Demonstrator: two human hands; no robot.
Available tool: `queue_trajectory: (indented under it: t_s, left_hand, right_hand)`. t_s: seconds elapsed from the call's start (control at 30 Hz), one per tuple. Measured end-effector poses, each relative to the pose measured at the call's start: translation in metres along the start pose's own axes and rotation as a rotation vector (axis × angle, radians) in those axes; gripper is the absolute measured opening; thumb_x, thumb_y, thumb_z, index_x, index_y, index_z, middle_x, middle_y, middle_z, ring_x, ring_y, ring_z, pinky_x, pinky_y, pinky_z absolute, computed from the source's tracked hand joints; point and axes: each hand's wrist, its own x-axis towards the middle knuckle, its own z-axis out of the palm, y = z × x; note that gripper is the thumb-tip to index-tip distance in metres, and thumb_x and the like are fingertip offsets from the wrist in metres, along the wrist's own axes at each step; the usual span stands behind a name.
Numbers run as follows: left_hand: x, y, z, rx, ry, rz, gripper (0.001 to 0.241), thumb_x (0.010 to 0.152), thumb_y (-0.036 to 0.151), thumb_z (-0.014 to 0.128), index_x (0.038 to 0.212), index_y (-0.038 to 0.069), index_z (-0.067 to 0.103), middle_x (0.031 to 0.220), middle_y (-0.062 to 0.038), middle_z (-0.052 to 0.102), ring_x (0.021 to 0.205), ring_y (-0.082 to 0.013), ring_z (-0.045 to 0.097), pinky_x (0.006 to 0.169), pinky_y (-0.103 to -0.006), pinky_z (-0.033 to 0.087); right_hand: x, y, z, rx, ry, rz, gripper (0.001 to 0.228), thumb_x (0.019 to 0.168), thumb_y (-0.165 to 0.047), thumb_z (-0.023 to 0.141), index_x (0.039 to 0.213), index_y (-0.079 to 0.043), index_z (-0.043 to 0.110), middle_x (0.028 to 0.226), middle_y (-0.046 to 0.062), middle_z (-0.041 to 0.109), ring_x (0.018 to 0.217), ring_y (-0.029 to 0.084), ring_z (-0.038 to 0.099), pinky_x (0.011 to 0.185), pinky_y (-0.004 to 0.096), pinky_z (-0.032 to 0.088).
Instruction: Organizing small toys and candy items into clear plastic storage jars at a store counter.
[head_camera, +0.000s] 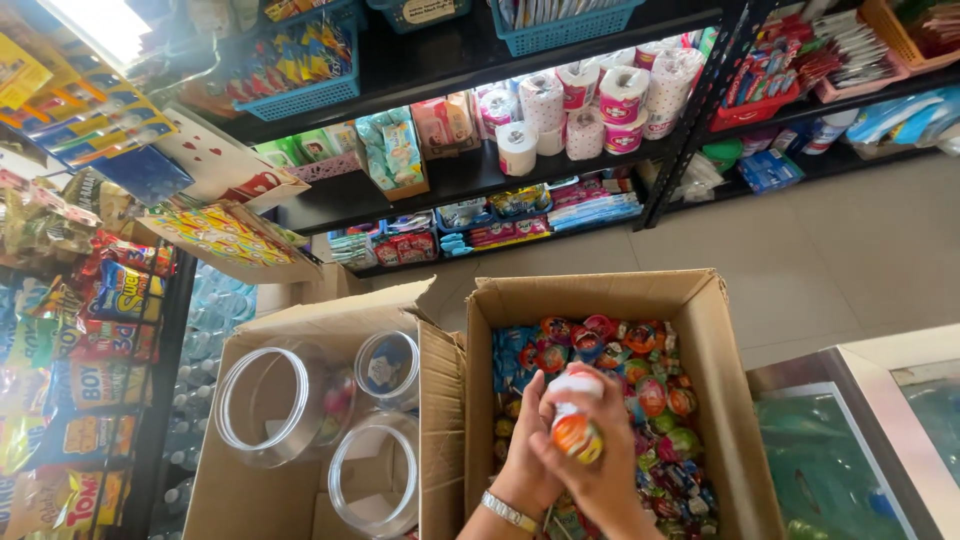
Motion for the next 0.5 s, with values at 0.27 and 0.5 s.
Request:
queue_trajectory:
  t_s: [0.27,0.5]
  left_hand:
    - [-0.037,0.007,0.004,-0.333,-0.074,0.139,0.055,0.098,0.054,0.055,0.132,0.011,0.061,0.126,-0.013,0.068,0.116,-0.0290,0.066,0.105,-0.0434,0.052]
    - [-0.103,0.035,0.017,-0.341,0.016,0.281,0.058,0.091,0.057,0.057,0.129,0.014,0.063,0.122,-0.009,0.073,0.114,-0.0252,0.068,0.102,-0.0411,0.053]
  right_hand:
    - [-0.011,-0.062,0.013,-0.512,-0.004,-0.385,0.061,0.074,-0.061,0.072,0.120,-0.021,0.071,0.149,0.016,0.052,0.146,0.040,0.039,0.120,0.061,0.017]
    - [-0.025,-0.104,0.058,-0.213,-0.022,-0.374,0.065,0.089,-0.067,0.062,0.129,-0.017,0.069,0.164,0.020,0.042,0.160,0.042,0.027,0.129,0.056,0.019]
